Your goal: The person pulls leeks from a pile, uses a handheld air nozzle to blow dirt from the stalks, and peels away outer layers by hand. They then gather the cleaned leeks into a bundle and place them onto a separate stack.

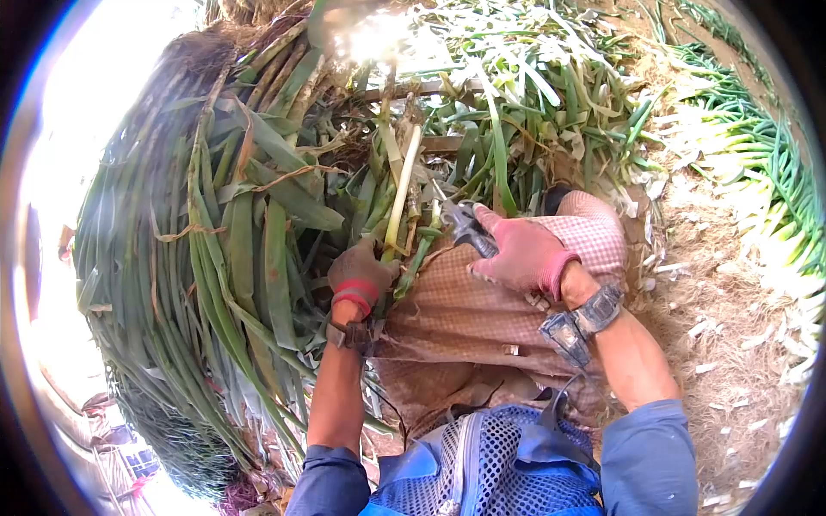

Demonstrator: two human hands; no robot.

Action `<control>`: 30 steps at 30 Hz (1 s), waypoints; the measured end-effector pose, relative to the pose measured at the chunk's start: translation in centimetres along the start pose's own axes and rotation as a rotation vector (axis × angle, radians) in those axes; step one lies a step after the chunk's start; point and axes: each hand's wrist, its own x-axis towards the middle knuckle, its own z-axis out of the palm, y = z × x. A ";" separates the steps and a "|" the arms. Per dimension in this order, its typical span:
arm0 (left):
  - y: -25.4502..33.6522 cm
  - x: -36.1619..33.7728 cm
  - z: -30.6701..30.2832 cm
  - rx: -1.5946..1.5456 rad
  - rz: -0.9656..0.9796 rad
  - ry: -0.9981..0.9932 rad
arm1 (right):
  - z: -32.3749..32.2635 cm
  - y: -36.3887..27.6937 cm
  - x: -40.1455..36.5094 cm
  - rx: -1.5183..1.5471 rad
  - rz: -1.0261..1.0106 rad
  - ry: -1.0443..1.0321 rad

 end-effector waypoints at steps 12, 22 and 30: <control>4.1 -2.0 2.9 -0.270 0.110 -0.060 | 1.6 1.7 -0.6 -0.082 -0.174 0.112; 0.0 -1.8 1.5 0.119 0.034 0.050 | -0.4 -1.2 -2.2 -0.050 -0.041 -0.151; 1.6 1.2 -1.6 0.019 -0.002 -0.145 | 1.1 0.4 -4.1 -0.102 -0.119 -0.142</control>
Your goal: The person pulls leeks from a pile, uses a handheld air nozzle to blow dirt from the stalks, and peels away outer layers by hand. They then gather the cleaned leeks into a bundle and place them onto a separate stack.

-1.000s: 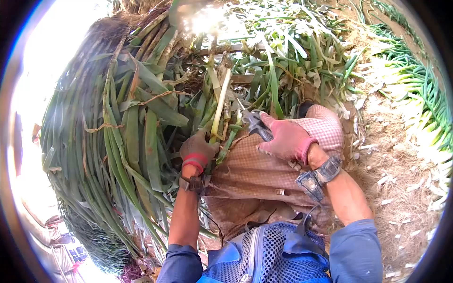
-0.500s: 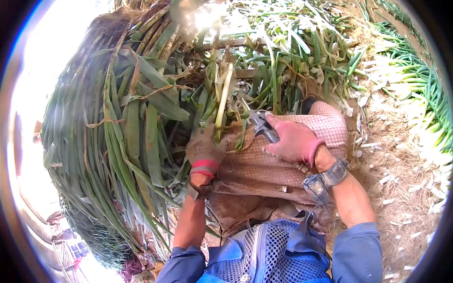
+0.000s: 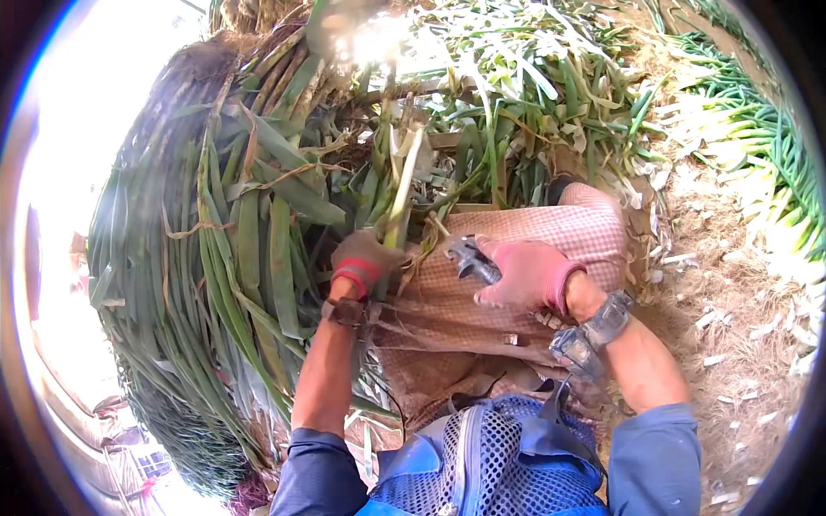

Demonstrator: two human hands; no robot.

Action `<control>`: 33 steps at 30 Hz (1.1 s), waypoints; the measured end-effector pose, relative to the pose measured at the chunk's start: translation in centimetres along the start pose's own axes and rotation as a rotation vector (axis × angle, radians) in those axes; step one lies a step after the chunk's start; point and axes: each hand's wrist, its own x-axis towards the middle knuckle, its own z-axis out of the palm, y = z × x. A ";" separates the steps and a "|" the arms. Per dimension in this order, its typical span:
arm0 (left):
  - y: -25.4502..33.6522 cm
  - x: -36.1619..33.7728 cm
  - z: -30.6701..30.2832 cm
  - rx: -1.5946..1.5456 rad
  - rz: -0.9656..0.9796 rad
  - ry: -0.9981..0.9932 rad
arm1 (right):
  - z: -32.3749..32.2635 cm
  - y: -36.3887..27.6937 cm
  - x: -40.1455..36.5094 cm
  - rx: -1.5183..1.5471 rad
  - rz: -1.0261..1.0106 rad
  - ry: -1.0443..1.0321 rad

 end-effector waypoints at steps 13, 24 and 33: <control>3.4 -4.9 -0.1 -0.442 0.119 -0.278 | -1.6 -0.4 -2.1 0.103 0.079 0.018; -0.7 -3.6 1.2 -0.117 0.011 0.173 | -0.8 -1.3 0.3 0.046 0.105 0.062; -1.8 -0.8 2.9 0.223 0.113 0.261 | -0.6 -2.2 1.2 0.214 0.011 -0.028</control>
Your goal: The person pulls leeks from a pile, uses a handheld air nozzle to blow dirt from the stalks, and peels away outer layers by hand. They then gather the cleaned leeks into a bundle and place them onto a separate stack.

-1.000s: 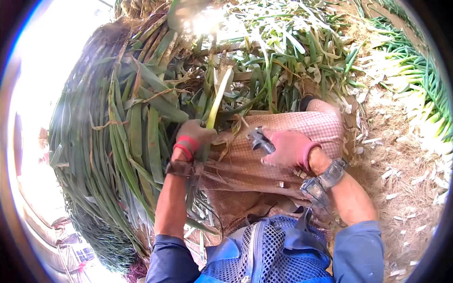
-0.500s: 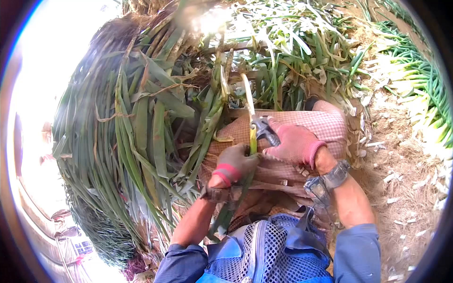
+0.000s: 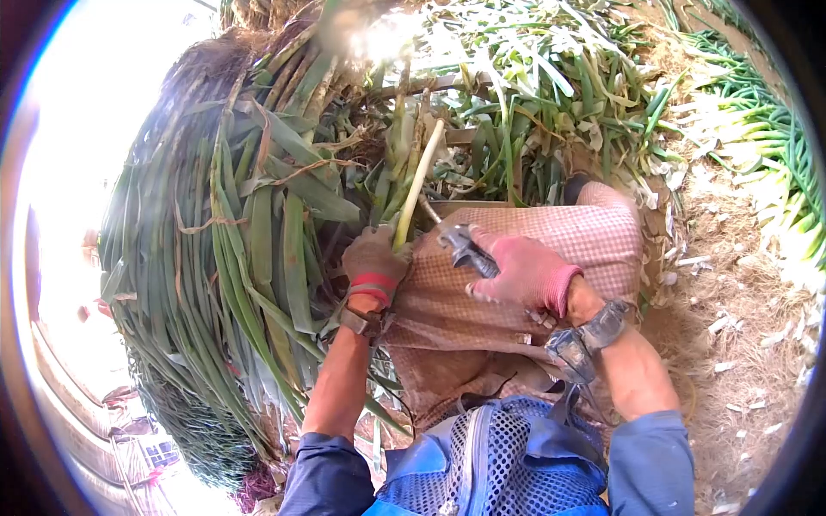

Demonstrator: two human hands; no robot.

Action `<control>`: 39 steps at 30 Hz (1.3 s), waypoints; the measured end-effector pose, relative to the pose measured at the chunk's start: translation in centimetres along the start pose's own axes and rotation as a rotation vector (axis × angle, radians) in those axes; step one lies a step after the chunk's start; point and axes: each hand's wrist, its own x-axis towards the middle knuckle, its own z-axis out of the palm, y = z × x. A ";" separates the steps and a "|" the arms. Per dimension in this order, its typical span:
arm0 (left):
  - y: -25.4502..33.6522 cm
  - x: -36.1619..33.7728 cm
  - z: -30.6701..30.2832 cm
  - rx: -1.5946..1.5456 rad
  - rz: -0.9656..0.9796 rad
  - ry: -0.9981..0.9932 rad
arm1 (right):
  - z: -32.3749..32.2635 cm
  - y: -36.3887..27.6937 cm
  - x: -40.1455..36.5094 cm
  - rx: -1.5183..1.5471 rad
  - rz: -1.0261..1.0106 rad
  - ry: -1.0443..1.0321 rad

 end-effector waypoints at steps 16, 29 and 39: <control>5.4 -4.8 -1.0 -0.270 -0.023 -0.310 | 0.5 0.0 1.4 -0.064 -0.054 -0.014; 1.3 -0.8 1.3 -0.256 -0.060 0.063 | 1.3 1.8 1.7 -0.056 -0.011 -0.006; -0.6 2.0 1.9 -0.326 -0.185 -0.217 | 0.1 -0.6 2.3 -0.137 0.091 -0.086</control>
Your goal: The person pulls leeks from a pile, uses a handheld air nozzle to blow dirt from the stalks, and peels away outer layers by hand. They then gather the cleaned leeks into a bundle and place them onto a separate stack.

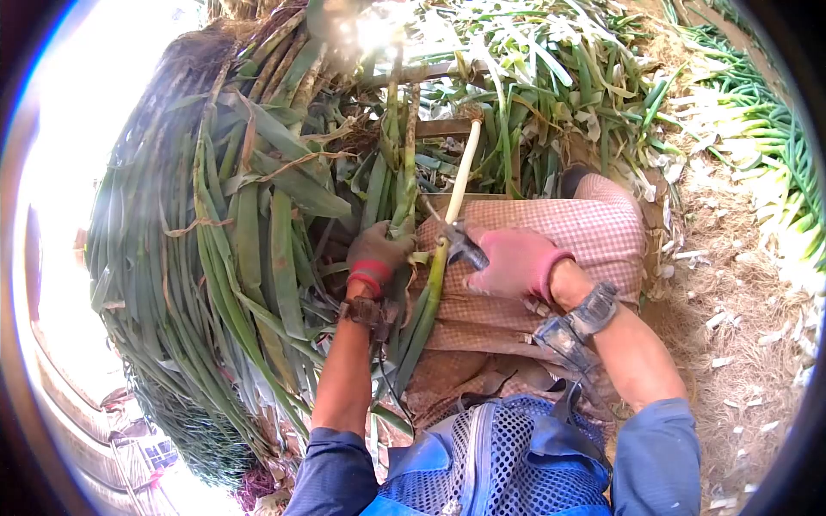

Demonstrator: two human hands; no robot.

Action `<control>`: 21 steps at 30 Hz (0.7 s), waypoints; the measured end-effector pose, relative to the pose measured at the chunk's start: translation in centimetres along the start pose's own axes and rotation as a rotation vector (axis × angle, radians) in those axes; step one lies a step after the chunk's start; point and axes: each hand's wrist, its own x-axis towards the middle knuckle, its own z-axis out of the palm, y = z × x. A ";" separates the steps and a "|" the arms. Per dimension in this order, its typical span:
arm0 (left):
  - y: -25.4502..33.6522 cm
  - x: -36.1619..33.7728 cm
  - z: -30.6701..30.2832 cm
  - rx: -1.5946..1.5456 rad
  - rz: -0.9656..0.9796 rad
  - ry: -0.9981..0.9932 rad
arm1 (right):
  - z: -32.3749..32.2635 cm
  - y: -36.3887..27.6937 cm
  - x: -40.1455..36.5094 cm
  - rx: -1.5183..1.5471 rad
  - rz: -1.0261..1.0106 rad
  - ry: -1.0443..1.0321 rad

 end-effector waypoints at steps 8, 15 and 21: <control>-5.7 3.4 2.5 -0.516 0.127 0.002 | -0.2 -0.1 1.9 -0.010 0.007 0.013; -6.3 5.2 3.2 -0.614 -0.127 -0.003 | 0.3 0.1 1.4 -0.021 0.026 -0.099; -3.9 3.0 1.4 -0.739 -0.190 -0.050 | 0.2 -1.3 0.2 -0.053 0.048 -0.016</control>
